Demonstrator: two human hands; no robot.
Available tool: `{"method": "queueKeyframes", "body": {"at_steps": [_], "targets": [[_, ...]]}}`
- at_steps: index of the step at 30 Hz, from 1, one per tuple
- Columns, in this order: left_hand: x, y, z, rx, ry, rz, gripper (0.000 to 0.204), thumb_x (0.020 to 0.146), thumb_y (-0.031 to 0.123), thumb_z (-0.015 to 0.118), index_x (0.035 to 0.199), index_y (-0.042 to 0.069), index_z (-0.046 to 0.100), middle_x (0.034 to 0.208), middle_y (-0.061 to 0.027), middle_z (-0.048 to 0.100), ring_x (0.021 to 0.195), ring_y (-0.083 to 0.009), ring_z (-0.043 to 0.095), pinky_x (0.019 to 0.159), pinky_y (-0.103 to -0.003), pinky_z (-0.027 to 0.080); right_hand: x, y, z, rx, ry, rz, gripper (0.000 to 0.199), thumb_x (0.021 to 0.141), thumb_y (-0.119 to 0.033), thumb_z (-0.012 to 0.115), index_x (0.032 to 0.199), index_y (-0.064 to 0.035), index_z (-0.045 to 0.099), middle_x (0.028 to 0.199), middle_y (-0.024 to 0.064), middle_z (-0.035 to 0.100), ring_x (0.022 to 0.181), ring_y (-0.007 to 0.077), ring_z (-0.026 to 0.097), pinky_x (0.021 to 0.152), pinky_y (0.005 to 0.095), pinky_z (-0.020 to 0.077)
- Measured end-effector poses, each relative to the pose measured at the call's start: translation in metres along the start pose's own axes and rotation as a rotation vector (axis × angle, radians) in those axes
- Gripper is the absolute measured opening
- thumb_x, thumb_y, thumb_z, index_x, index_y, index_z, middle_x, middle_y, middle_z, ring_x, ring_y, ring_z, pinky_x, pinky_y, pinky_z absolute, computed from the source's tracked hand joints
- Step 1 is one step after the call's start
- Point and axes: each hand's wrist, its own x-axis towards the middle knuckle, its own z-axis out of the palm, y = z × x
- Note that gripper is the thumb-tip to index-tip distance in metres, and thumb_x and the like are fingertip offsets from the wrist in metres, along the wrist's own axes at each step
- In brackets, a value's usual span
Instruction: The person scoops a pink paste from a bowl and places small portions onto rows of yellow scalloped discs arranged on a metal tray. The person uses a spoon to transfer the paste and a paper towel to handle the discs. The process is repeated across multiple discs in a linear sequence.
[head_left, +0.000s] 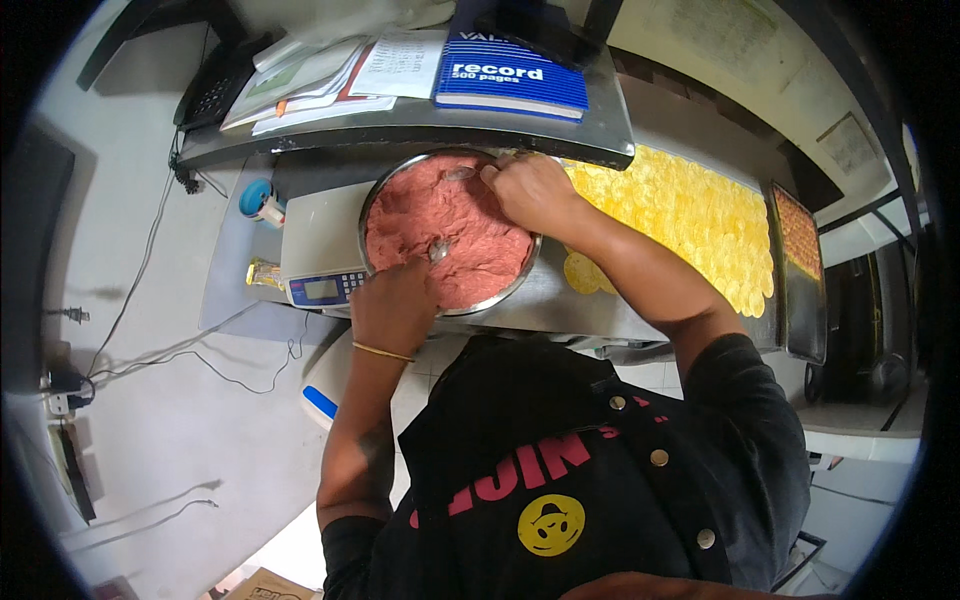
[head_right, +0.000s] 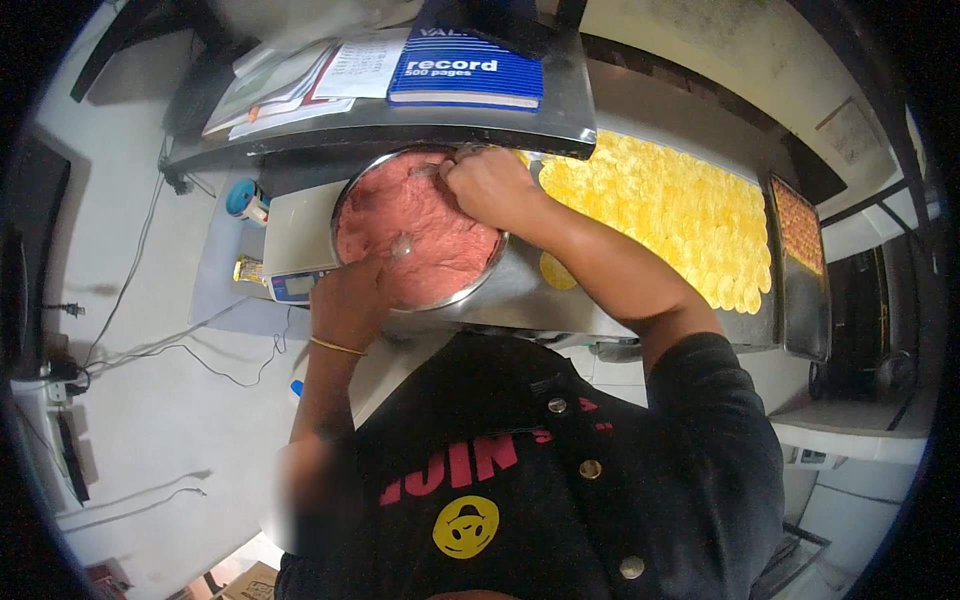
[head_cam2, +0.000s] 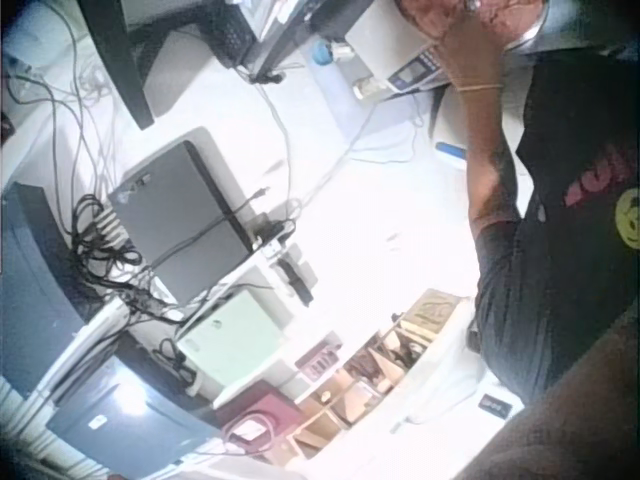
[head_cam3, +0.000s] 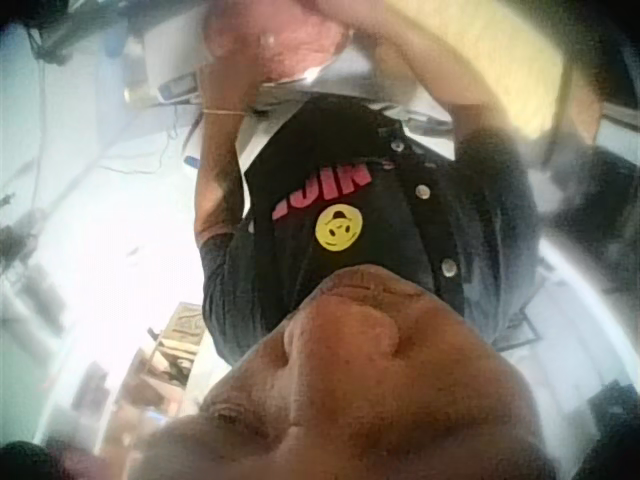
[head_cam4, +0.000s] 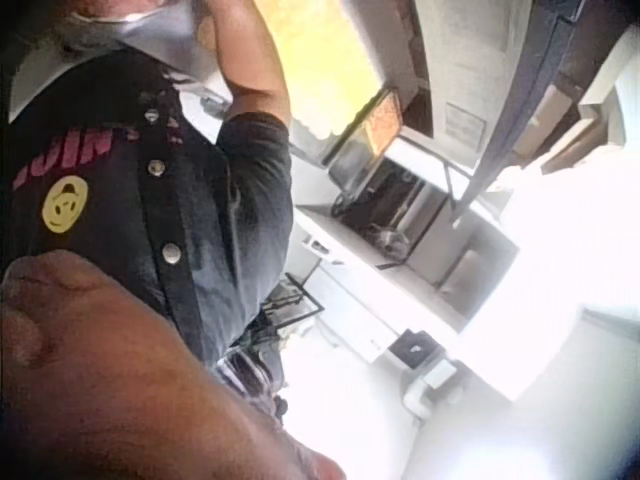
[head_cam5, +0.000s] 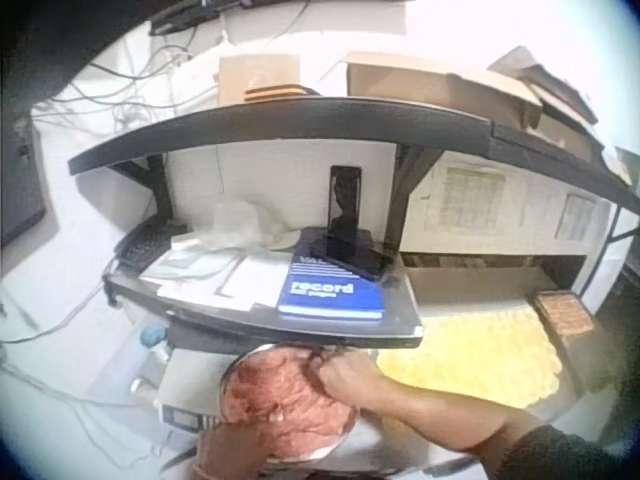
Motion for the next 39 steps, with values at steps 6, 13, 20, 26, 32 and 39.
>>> {"method": "queueKeyframes", "body": {"at_steps": [6, 13, 20, 26, 32, 39], "targets": [[-0.018, -0.001, 0.007, -0.055, 0.043, -0.094, 0.02, 0.096, 0.022, 0.058, 0.088, 0.006, 0.067, 0.078, -0.0214, 0.072, 0.072, -0.0426, 0.073, 0.067, -0.056, 0.058, -0.002, -0.018, -0.003, 0.019, -0.325, -0.173, 0.024, 0.095, -0.021, 0.059, 0.109, -0.0088, 0.074, 0.084, 0.0191, 0.074, 0.081, 0.0367, 0.075, 0.073, 0.0507, 0.0587], [-0.021, 0.0, 0.018, -0.14, 0.095, -0.185, 0.022, 0.097, 0.023, 0.058, 0.09, 0.004, 0.067, 0.08, -0.0235, 0.071, 0.074, -0.0457, 0.072, 0.068, -0.058, 0.057, -0.028, -0.018, -0.013, 0.508, -0.288, 0.106, 0.023, 0.093, -0.02, 0.061, 0.105, -0.0141, 0.079, 0.097, 0.0183, 0.076, 0.095, 0.0401, 0.073, 0.083, 0.0486, 0.0583], [-0.021, -0.02, 0.04, -0.589, 0.335, -0.233, 0.016, 0.097, 0.015, 0.061, 0.09, 0.001, 0.065, 0.072, -0.0233, 0.064, 0.062, -0.0383, 0.064, 0.059, -0.049, 0.049, -0.07, -0.026, 0.002, 1.062, -0.012, 0.441, 0.022, 0.101, -0.008, 0.062, 0.116, -0.0042, 0.078, 0.099, 0.0199, 0.078, 0.088, 0.0241, 0.075, 0.083, 0.0341, 0.0568], [-0.003, -0.007, 0.056, -1.402, 0.211, -0.542, 0.018, 0.101, 0.015, 0.06, 0.087, 0.006, 0.067, 0.062, 0.0005, 0.051, 0.053, -0.0101, 0.048, 0.047, -0.028, 0.036, -0.066, -0.061, 0.012, 0.915, 0.38, 0.19, 0.032, 0.099, 0.001, 0.065, 0.13, -0.0047, 0.073, 0.108, 0.0173, 0.075, 0.092, 0.0278, 0.073, 0.083, 0.0347, 0.0567], [0.006, 0.005, 0.036, -1.973, 0.168, -0.73, 0.012, 0.101, 0.014, 0.06, 0.089, 0.01, 0.062, 0.061, 0.0053, 0.038, 0.047, -0.0083, 0.033, 0.043, -0.029, 0.028, -0.081, -0.068, 0.028, 0.758, 0.385, 0.113, 0.049, 0.093, 0.008, 0.062, 0.139, -0.0087, 0.069, 0.111, 0.0187, 0.07, 0.098, 0.0359, 0.07, 0.087, 0.0408, 0.0578], [-0.006, -0.017, 0.034, -1.747, 0.017, -0.679, 0.015, 0.1, 0.018, 0.06, 0.087, 0.011, 0.064, 0.065, 0.0045, 0.048, 0.051, -0.0075, 0.043, 0.046, -0.026, 0.034, -0.087, -0.042, 0.023, 0.647, 0.387, 0.018, 0.061, 0.088, 0.007, 0.064, 0.146, -0.0134, 0.064, 0.109, 0.0164, 0.067, 0.099, 0.0362, 0.068, 0.086, 0.0434, 0.0587]]}}
